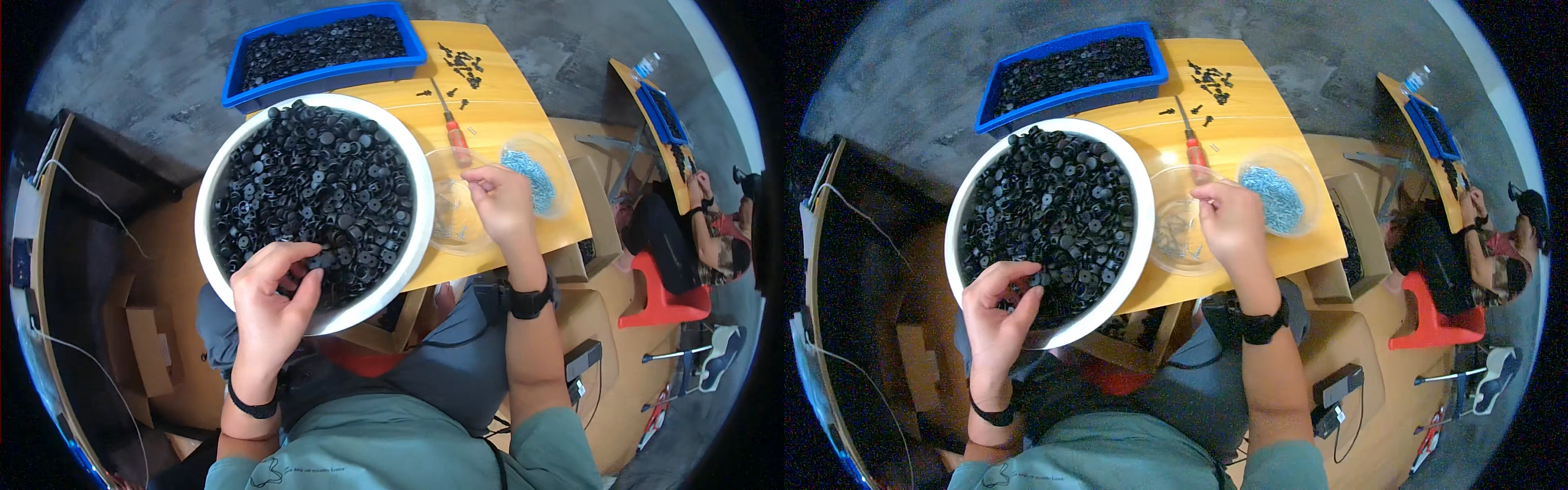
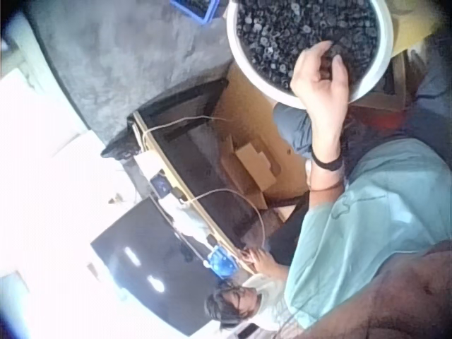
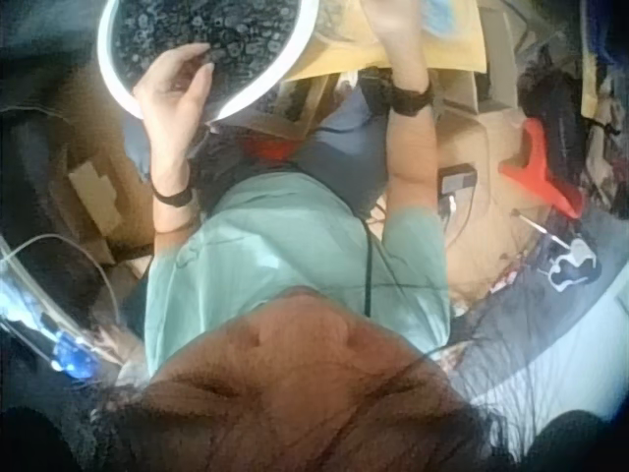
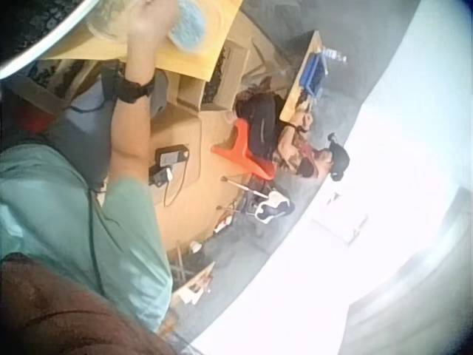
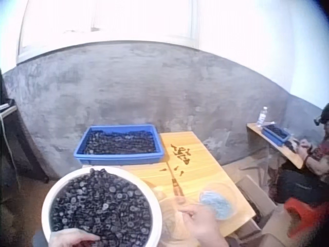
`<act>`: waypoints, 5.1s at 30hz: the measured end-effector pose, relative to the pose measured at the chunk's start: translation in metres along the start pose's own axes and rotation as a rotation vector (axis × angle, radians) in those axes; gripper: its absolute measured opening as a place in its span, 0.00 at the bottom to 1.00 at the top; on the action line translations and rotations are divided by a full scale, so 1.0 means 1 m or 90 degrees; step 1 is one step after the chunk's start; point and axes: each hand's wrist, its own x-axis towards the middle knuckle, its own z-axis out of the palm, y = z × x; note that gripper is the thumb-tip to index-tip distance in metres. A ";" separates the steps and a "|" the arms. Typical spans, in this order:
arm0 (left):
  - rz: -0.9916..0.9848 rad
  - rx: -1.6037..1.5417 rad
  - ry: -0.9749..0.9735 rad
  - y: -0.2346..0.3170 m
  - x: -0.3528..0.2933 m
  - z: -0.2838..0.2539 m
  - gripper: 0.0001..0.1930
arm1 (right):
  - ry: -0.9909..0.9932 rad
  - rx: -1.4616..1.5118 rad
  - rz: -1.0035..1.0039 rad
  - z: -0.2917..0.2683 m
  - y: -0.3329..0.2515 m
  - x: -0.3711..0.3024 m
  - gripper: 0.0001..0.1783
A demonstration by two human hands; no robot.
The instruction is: Manual assembly of small black plastic components by inserting smaller blue/clear parts into them.
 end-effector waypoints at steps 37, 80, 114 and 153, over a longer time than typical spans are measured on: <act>-0.039 -0.153 0.006 -0.009 -0.022 -0.016 0.10 | -0.118 -0.414 -0.084 0.016 -0.007 0.008 0.08; 0.232 -0.142 -0.078 -0.010 -0.052 -0.029 0.11 | -0.433 0.491 0.126 0.030 -0.147 -0.105 0.09; -0.081 -0.693 -0.096 -0.030 -0.064 -0.047 0.12 | -0.210 0.130 -0.287 0.061 -0.173 -0.092 0.16; 0.059 -0.415 -0.038 -0.006 -0.056 -0.042 0.12 | -0.370 0.466 -0.089 0.033 -0.155 -0.101 0.18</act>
